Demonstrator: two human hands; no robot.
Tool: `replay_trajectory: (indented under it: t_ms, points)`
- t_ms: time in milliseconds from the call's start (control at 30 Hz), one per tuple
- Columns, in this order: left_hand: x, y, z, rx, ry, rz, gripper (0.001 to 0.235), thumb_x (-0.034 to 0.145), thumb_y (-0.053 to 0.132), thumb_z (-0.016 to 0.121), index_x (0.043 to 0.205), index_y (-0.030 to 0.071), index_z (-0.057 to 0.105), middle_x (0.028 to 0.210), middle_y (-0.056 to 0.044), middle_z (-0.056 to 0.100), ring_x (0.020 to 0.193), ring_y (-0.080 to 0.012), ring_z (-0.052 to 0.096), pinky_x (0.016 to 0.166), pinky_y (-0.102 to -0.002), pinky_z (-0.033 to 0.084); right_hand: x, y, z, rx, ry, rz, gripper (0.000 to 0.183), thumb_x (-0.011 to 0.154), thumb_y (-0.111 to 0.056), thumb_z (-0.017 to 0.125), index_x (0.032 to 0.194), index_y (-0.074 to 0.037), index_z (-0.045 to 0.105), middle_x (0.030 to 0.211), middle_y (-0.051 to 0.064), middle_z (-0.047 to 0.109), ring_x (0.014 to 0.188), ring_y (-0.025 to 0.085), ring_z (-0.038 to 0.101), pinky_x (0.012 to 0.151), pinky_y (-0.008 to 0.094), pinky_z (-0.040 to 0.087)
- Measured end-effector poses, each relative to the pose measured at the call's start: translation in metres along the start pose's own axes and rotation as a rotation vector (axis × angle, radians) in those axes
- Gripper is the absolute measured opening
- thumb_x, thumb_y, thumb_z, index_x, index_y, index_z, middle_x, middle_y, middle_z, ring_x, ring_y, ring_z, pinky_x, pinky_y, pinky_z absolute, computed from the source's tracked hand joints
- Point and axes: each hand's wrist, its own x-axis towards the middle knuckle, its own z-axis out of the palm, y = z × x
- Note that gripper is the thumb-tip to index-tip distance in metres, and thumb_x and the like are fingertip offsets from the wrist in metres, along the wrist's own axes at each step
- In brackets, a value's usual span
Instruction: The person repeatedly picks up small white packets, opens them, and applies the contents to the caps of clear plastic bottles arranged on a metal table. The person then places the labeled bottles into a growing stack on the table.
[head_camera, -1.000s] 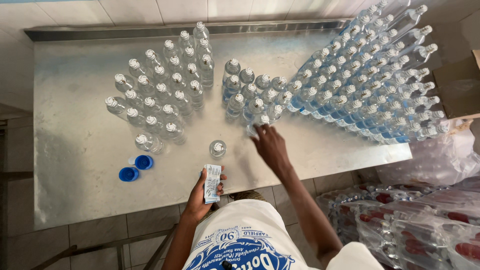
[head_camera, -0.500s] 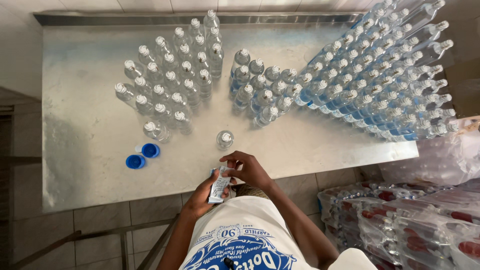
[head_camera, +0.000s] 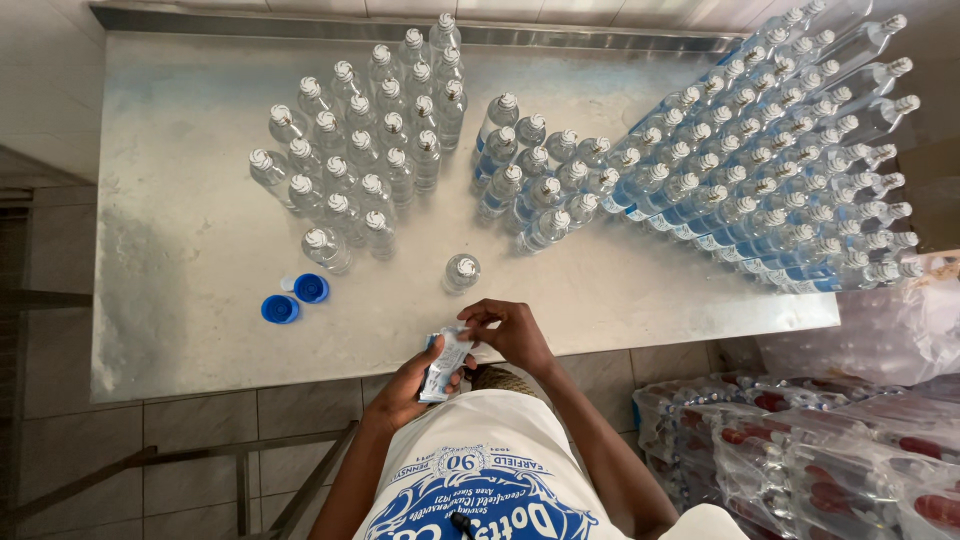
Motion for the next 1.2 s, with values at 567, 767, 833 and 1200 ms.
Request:
replay_trajectory:
  t_ms: [567,767,833,1200]
  points:
    - [0.034,0.013,-0.041,-0.019,-0.036,0.205,0.081,0.109,0.060,0.054,0.162,-0.002,0.047,0.128,-0.018,0.073,0.088,-0.0158,0.066,0.070,-0.028,0.055,0.068,0.006,-0.017,-0.069,0.297,-0.185,0.018,0.097,-0.014,0.086,0.114,-0.020,0.088,0.109,0.001,0.087,0.110,0.017,0.081,0.107,0.038,0.057]
    - [0.032,0.006,-0.045,-0.046,-0.006,0.168,0.083,0.108,0.061,0.055,0.162,-0.003,0.047,0.126,-0.018,0.072,0.086,-0.0152,0.066,0.069,-0.028,0.054,0.061,0.039,-0.010,0.018,0.354,-0.160,0.023,0.102,-0.005,0.078,0.123,-0.013,0.083,0.118,0.009,0.085,0.117,0.026,0.079,0.108,0.043,0.059]
    - [0.029,0.003,-0.045,-0.047,0.007,0.159,0.083,0.108,0.060,0.055,0.161,-0.003,0.047,0.126,-0.018,0.072,0.086,-0.0152,0.066,0.069,-0.028,0.054,0.053,0.041,-0.009,0.032,0.350,-0.166,0.025,0.104,-0.001,0.074,0.126,-0.010,0.080,0.122,0.011,0.084,0.121,0.029,0.077,0.108,0.044,0.059]
    - [0.019,0.005,-0.049,-0.040,0.036,0.170,0.081,0.109,0.059,0.055,0.161,-0.003,0.048,0.125,-0.018,0.072,0.085,-0.0156,0.066,0.068,-0.028,0.054,0.059,0.028,-0.006,-0.167,0.113,-0.234,0.108,0.085,-0.010,0.091,0.173,-0.010,0.028,0.159,0.015,0.061,0.153,0.038,0.049,0.133,0.059,0.033]
